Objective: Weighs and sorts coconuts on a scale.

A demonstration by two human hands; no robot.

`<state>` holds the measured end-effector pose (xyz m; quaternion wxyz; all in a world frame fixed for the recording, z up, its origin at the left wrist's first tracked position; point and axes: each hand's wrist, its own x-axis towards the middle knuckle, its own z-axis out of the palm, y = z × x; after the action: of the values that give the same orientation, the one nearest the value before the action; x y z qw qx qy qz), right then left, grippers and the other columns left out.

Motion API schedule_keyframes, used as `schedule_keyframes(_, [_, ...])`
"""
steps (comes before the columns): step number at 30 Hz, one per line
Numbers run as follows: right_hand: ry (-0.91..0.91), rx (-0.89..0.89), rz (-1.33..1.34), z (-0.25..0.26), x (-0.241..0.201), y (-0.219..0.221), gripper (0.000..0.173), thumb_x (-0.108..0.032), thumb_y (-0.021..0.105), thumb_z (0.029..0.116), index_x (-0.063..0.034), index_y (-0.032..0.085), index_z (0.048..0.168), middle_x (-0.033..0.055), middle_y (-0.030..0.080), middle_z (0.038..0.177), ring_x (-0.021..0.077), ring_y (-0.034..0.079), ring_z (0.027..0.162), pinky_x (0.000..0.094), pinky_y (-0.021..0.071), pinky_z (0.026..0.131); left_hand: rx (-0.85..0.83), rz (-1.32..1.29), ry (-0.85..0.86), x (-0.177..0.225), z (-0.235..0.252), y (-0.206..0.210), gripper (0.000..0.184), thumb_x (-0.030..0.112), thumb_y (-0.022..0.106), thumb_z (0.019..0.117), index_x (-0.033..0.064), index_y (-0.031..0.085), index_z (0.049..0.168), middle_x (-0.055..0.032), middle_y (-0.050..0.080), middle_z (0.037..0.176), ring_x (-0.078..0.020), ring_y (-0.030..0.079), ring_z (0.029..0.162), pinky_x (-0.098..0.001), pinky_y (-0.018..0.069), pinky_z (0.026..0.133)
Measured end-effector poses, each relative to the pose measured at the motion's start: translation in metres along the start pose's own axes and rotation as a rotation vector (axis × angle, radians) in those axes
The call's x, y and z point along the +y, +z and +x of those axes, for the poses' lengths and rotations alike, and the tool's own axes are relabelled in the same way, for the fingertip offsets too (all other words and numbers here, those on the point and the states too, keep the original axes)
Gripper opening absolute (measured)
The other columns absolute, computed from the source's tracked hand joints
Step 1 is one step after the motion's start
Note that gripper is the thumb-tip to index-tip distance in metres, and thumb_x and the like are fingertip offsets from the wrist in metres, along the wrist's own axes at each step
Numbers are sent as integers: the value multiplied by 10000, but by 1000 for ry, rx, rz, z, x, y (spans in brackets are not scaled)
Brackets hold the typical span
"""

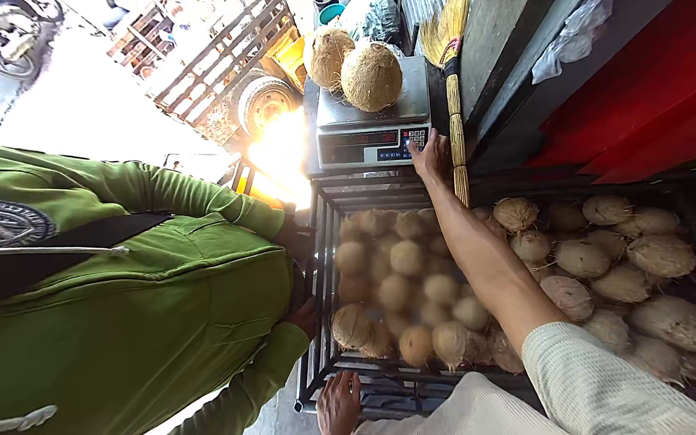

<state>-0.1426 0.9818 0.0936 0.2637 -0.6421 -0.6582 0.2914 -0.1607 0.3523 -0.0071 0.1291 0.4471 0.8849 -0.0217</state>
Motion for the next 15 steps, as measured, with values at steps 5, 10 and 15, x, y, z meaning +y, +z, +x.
schedule_keyframes(5, [-139,-182,298,-203,65,-25,846,-473,666,933,-76,313,1592,164,389,1590,301,417,1440,497,415,1154,27,-543,149,6,22,-6,354,276,469,1041,94,774,1041,-62,735,1158,-255,645,1196,-479,486,1067])
schedule_keyframes(10, [321,-952,370,-370,160,-41,688,-227,627,1012,-37,288,1581,230,649,1270,330,670,1122,509,546,974,-273,-1157,1,95,82,-47,551,300,255,1115,19,729,1141,-82,731,995,-158,674,916,-388,543,900])
schedule_keyframes(15, [-13,-555,301,-400,131,-75,511,-312,545,1031,-30,531,1457,191,510,1484,281,508,1370,438,432,1152,-501,-1435,-373,158,108,-27,618,463,233,1120,2,549,1382,-204,628,1323,-320,616,1182,-550,506,958])
